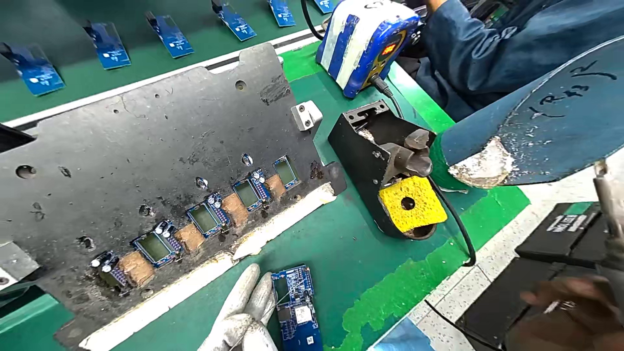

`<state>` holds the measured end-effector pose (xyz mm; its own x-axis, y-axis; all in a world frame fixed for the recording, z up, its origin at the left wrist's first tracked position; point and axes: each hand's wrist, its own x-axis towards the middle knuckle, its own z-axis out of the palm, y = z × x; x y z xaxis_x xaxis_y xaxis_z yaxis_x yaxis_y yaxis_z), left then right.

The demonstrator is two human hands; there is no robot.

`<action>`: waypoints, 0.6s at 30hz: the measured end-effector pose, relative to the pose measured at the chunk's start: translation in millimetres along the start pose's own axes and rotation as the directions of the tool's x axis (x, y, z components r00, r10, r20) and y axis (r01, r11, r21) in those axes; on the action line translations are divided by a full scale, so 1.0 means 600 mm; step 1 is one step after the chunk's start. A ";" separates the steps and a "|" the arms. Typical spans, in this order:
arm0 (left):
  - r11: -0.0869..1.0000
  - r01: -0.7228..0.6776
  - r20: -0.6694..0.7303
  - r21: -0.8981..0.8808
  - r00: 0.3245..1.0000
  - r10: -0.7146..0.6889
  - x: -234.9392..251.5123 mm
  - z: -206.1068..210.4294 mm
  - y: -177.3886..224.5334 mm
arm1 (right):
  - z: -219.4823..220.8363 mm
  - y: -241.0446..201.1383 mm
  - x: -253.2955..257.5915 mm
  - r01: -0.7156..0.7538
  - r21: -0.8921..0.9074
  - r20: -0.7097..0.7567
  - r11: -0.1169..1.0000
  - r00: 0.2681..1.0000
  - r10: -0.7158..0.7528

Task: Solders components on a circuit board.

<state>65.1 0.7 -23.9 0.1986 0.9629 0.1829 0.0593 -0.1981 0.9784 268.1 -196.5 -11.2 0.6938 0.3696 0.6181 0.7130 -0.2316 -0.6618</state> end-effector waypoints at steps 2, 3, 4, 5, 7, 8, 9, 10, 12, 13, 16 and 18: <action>1.000 -0.007 0.019 -0.007 1.000 0.008 0.000 -0.002 -0.002 | 0.007 0.032 -0.001 -0.046 -0.132 0.041 0.990 0.998 0.052; 1.000 -0.010 0.030 -0.013 0.999 0.010 0.000 -0.003 -0.002 | 0.009 0.047 -0.001 -0.047 -0.160 0.065 0.986 0.996 0.058; 1.000 -0.013 0.037 -0.020 0.999 0.013 0.000 -0.003 -0.003 | 0.010 0.056 -0.001 -0.044 -0.162 0.061 0.986 0.997 0.054; 1.000 -0.014 0.030 -0.023 0.999 0.015 0.000 -0.003 -0.004 | 0.009 0.058 -0.003 -0.038 -0.148 0.033 0.988 0.999 0.043; 1.000 -0.006 0.003 -0.023 1.000 0.006 -0.001 0.000 -0.003 | 0.004 0.058 -0.008 -0.029 -0.119 -0.045 0.993 0.999 0.024; 1.000 0.004 -0.002 -0.022 1.000 -0.004 0.000 0.000 -0.001 | 0.005 0.058 -0.010 -0.030 -0.120 -0.048 0.992 0.999 0.024; 0.999 0.017 -0.005 -0.029 1.000 -0.017 0.001 0.001 0.000 | 0.007 0.057 -0.009 -0.039 -0.136 -0.009 0.990 0.999 0.038; 0.999 0.026 -0.011 -0.037 1.000 -0.027 0.001 0.001 0.001 | 0.010 0.060 -0.007 -0.053 -0.145 0.039 0.988 0.997 0.059; 0.999 0.025 -0.022 -0.030 0.999 -0.025 0.000 0.002 0.000 | 0.014 0.063 -0.008 -0.063 -0.142 0.072 0.988 0.995 0.074; 1.000 0.021 -0.022 -0.023 1.000 -0.022 0.000 0.002 0.000 | 0.014 0.057 -0.008 -0.053 -0.123 0.064 0.991 0.996 0.061; 1.000 0.016 0.011 0.002 1.000 -0.016 -0.001 -0.005 0.002 | 0.006 0.018 -0.014 -0.034 -0.025 0.071 0.999 0.997 0.035; 1.000 0.029 0.002 0.007 1.000 -0.029 0.000 -0.004 0.003 | 0.006 -0.018 -0.017 -0.032 0.046 0.127 0.998 0.992 0.026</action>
<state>62.6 0.8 -21.7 0.1989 0.9678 0.1543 0.0719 -0.1714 0.9826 253.2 -194.4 -11.9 0.6934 0.4746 0.5422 0.6851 -0.2013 -0.7001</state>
